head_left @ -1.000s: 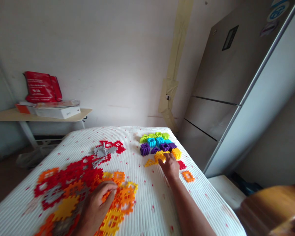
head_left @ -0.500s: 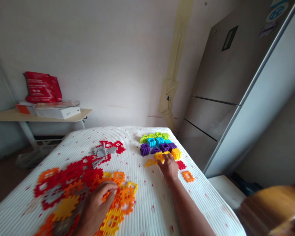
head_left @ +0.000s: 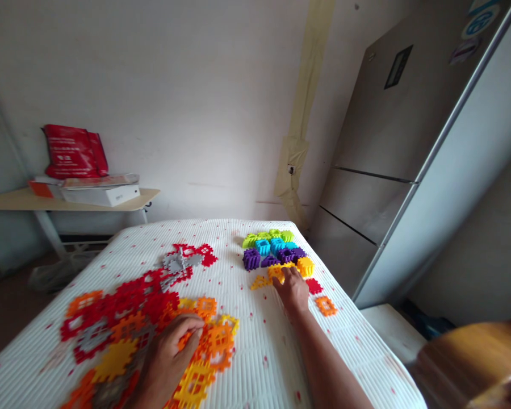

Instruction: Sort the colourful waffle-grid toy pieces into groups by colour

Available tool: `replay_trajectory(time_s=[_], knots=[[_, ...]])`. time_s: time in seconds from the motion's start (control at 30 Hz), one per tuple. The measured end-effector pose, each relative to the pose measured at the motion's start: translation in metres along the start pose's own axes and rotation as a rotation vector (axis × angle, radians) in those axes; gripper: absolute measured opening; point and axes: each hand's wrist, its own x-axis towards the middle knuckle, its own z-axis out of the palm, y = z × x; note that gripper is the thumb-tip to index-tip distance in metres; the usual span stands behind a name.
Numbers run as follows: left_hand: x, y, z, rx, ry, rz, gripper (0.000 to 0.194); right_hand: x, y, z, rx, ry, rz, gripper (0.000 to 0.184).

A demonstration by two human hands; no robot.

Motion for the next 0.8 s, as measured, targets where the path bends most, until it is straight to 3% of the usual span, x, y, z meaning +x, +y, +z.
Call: replay_trajectory(time_s=[0.17, 0.3, 0.5, 0.57, 0.67, 0.8], knots=[[-0.001, 0.0, 0.0, -0.002, -0.016, 0.009, 0.017, 0.0, 0.001, 0.002, -0.015, 0.007, -0.003, 0.025], [0.001, 0.007, -0.003, -0.03, 0.005, -0.004, 0.017, 0.0, 0.002, 0.001, -0.021, 0.085, -0.046, 0.03], [0.016, 0.026, -0.038, -0.183, 0.078, -0.244, 0.027, 0.0, 0.001, 0.0, 0.008, 0.283, -0.184, 0.027], [0.025, 0.028, -0.053, -0.137, 0.068, -0.273, 0.031, 0.0, 0.001, 0.002, 0.027, 0.32, -0.226, 0.026], [0.043, 0.026, -0.067, 0.153, -0.097, -0.18, 0.03, -0.001, 0.0, 0.005, 0.054, 0.353, -0.273, 0.026], [0.068, 0.02, -0.061, 0.488, -0.364, -0.089, 0.026, -0.003, -0.004, 0.005, 0.115, 0.377, -0.347, 0.028]])
